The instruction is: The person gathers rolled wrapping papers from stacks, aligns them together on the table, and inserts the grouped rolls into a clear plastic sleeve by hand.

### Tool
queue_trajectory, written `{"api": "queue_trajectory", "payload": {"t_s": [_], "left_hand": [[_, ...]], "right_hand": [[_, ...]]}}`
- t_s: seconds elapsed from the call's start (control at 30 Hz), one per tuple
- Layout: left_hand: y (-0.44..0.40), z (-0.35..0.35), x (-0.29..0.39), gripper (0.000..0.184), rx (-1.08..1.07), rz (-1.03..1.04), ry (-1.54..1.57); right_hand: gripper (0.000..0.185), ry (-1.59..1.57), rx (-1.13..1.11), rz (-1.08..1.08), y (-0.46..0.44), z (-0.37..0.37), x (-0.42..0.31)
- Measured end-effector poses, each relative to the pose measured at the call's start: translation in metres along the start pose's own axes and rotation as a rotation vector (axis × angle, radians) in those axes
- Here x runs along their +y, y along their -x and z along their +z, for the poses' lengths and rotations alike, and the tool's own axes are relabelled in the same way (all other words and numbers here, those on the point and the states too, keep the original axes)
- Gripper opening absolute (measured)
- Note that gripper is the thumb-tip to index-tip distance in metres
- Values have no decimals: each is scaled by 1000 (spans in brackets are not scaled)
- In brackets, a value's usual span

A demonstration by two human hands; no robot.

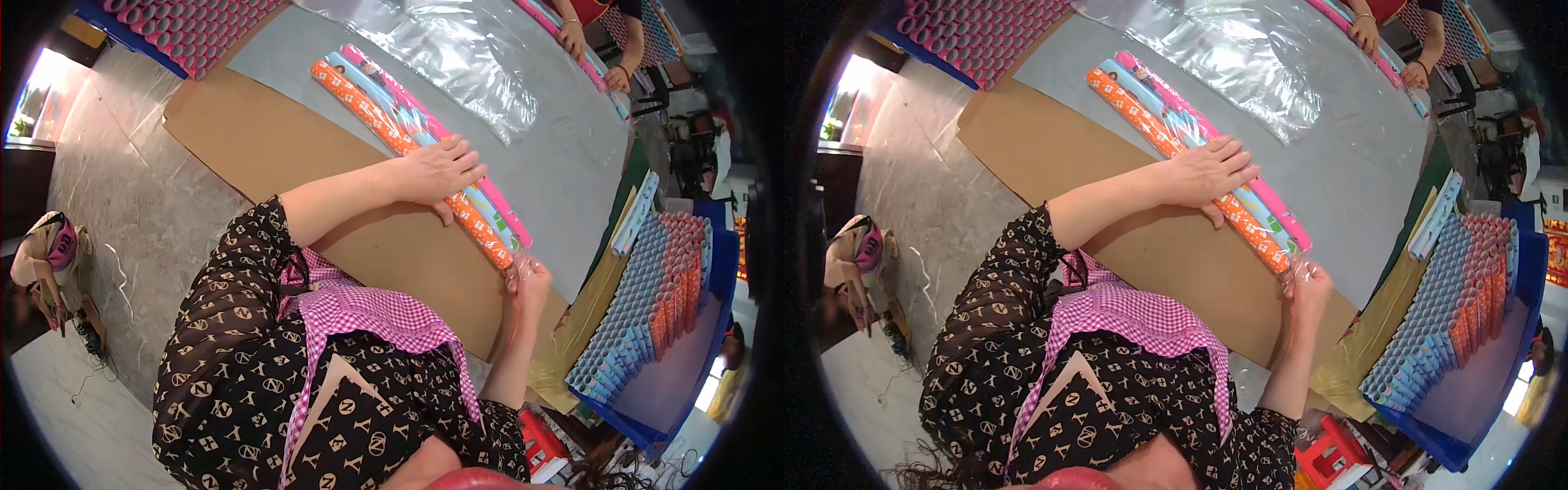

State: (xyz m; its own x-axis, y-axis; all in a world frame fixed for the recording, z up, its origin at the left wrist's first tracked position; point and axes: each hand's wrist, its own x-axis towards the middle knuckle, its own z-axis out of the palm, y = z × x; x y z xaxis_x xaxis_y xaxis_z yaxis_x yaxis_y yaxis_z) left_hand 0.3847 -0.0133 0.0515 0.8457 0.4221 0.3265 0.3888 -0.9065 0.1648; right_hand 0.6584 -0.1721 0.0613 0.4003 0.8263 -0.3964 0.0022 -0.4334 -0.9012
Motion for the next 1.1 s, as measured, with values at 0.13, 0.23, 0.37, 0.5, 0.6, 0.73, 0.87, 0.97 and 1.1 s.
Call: {"api": "queue_trajectory", "payload": {"t_s": [0.13,0.23,0.37,0.5,0.6,0.73,0.87,0.97,1.1], "left_hand": [[0,0,0,102,-11,-1,32],[1,-1,1,102,-12,-5,39],[2,-3,2,101,-6,2,36],[2,-2,2,101,-24,1,27],[1,0,1,101,-2,0,33],[1,1,0,101,-12,0,45],[0,0,0,101,-19,-3,57],[0,-1,1,100,-31,-14,54],[0,-2,0,101,-60,-22,53]], "right_hand": [[21,18,-5,36,-2,2,-8],[24,4,-28,73,-4,2,-11],[25,5,-64,111,-6,0,-14],[25,18,-66,181,-9,-3,-17],[24,-9,-56,94,-8,-8,-13],[23,-28,11,61,-6,-6,-11],[21,31,54,-13,-9,-4,-6],[20,29,78,-14,-9,-1,-14],[17,3,69,10,-16,-9,-9]]}}
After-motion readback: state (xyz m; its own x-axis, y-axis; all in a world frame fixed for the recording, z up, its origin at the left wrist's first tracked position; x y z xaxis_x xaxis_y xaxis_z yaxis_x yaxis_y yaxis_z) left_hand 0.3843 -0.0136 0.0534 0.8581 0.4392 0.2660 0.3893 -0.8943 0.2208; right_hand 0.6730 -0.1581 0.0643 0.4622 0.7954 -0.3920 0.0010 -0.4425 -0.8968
